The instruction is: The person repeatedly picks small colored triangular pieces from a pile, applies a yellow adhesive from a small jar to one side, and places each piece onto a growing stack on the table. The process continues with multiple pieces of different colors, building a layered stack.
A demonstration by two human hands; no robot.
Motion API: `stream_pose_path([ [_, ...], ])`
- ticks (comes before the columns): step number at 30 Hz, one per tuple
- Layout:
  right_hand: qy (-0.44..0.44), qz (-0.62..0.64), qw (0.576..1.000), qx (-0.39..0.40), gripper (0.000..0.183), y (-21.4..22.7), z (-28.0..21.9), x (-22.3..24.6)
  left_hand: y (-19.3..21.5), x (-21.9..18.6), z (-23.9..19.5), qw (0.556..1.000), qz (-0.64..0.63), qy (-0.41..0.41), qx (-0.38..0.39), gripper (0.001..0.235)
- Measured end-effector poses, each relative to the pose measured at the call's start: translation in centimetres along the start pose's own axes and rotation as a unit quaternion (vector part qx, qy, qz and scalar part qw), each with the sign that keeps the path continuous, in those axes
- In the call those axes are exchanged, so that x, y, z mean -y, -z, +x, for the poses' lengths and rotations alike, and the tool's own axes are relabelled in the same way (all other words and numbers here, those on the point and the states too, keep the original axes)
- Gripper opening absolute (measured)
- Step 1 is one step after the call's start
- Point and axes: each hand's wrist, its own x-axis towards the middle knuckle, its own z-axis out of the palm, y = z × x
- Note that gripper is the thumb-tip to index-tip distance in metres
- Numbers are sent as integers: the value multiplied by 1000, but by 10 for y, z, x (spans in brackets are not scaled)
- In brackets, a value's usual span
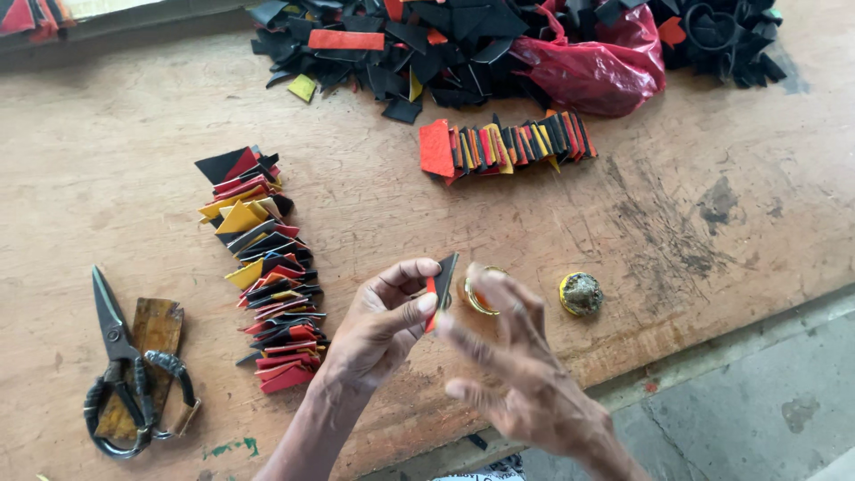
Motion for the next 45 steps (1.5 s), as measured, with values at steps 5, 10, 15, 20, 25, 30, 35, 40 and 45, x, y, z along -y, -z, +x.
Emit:
stream_pose_path([
  [5, -37, -162, 986, -24, 51, 19, -2, -21, 9, 1, 6, 1000, -3, -14, -19, 40],
  [10, -117, -204, 963, 132, 50, 25, 7, -45, 15, 2, 7, 1000, 1, -10, -20, 39],
  [15, -111, -231, 944, 210, 50, 19, 33, -37, 21, 6, 7, 999, 6, -3, -37, 38],
  [20, -69, -221, 968, 99, 47, 38, 11, -31, 25, 5, 10, 999, 5, -4, -45, 38],
  [25, -103, -208, 965, 123, 43, 49, -19, -30, 21, 6, 13, 999, -4, -4, -32, 42],
  [30, -88, -147, 985, -28, 67, 49, -16, -16, 11, 8, 9, 999, -11, 6, -30, 43],
  [35, -19, -49, 997, 48, 105, 12, 4, -15, 1, 5, 5, 1000, -8, 11, -23, 44],
  [40, 25, -66, 997, 32, 88, 5, -8, -2, 3, 2, 8, 999, -25, -23, -14, 44],
  [45, -7, -58, 998, -5, 91, 1, -11, -6, 1, 5, 7, 1000, -20, -14, -14, 44],
])
